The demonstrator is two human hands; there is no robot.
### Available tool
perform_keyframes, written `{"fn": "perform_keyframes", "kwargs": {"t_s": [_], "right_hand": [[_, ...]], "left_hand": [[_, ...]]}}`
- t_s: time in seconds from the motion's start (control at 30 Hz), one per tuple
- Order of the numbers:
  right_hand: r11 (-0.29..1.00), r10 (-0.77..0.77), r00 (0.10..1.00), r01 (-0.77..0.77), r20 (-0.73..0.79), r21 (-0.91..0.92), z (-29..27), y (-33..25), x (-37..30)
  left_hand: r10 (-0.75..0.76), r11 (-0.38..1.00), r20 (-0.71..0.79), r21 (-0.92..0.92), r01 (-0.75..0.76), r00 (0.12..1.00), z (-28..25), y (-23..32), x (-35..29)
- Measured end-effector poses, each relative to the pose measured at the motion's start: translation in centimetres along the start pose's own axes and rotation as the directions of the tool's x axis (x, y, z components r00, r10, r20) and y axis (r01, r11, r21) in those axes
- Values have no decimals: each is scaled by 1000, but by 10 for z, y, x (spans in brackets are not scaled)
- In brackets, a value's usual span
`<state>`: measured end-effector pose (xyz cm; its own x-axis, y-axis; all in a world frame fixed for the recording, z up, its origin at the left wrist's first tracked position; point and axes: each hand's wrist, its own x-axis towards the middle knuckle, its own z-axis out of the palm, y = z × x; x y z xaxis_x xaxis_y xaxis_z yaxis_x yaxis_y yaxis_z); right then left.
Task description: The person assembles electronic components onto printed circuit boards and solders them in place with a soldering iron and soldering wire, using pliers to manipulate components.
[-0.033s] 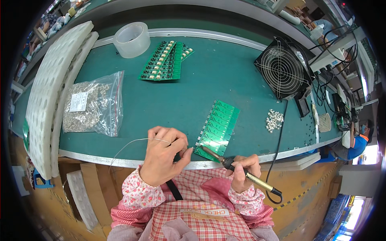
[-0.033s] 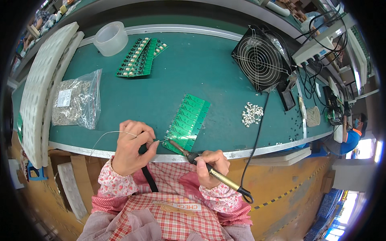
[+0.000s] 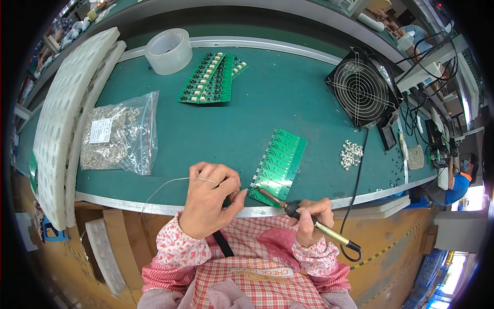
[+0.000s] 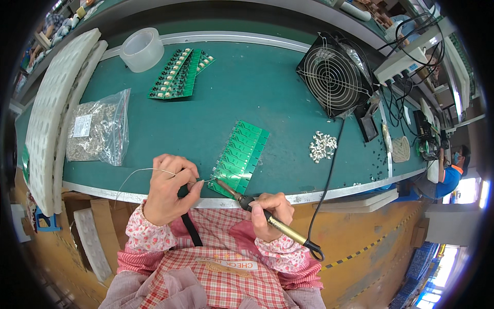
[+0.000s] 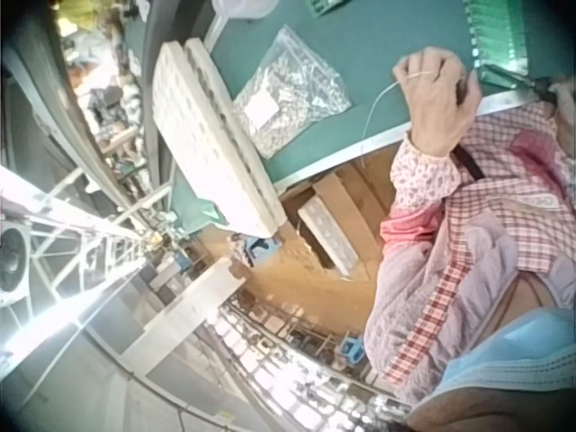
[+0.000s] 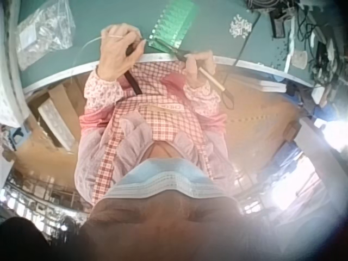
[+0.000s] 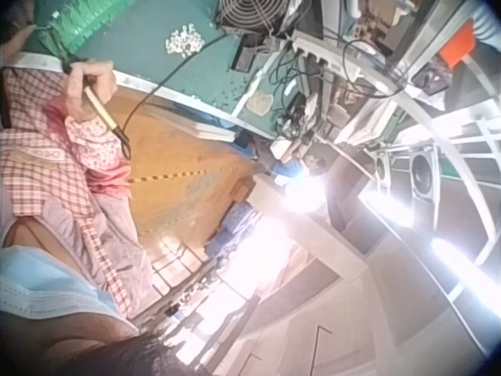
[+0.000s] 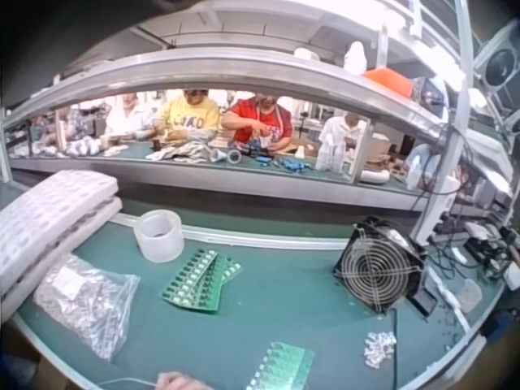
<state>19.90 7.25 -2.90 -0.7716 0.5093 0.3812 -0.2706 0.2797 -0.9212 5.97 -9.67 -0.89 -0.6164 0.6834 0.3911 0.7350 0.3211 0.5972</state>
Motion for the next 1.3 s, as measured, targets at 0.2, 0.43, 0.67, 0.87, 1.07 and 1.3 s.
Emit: {"fn": "perform_keyframes", "kwargs": {"t_s": [0.2, 0.43, 0.67, 0.87, 1.07, 1.3], "right_hand": [[988, 8, 998, 1, -57, 153, -3, 6, -5], [995, 34, 999, -34, -1, 89, -5, 3, -3], [995, 57, 998, -59, 23, 85, -7, 2, -3], [994, 61, 997, -64, 45, 85, -8, 4, -2], [999, 53, 998, -53, 42, 11, -4, 0, -1], [984, 143, 988, -134, -66, 118, -3, -6, -4]], "left_hand": [[-15, 1000, -29, 3, 15, 999, 0, 0, 0], [6, 1000, -33, -7, -6, 999, 1, 1, 2], [7, 1000, -29, 15, -6, 1000, 3, 2, 2], [15, 1000, -28, 20, -14, 999, 4, 1, 1], [12, 1000, -40, 21, -11, 999, 3, 2, 0], [-81, 994, -56, -85, 76, 995, -1, 2, -4]]}}
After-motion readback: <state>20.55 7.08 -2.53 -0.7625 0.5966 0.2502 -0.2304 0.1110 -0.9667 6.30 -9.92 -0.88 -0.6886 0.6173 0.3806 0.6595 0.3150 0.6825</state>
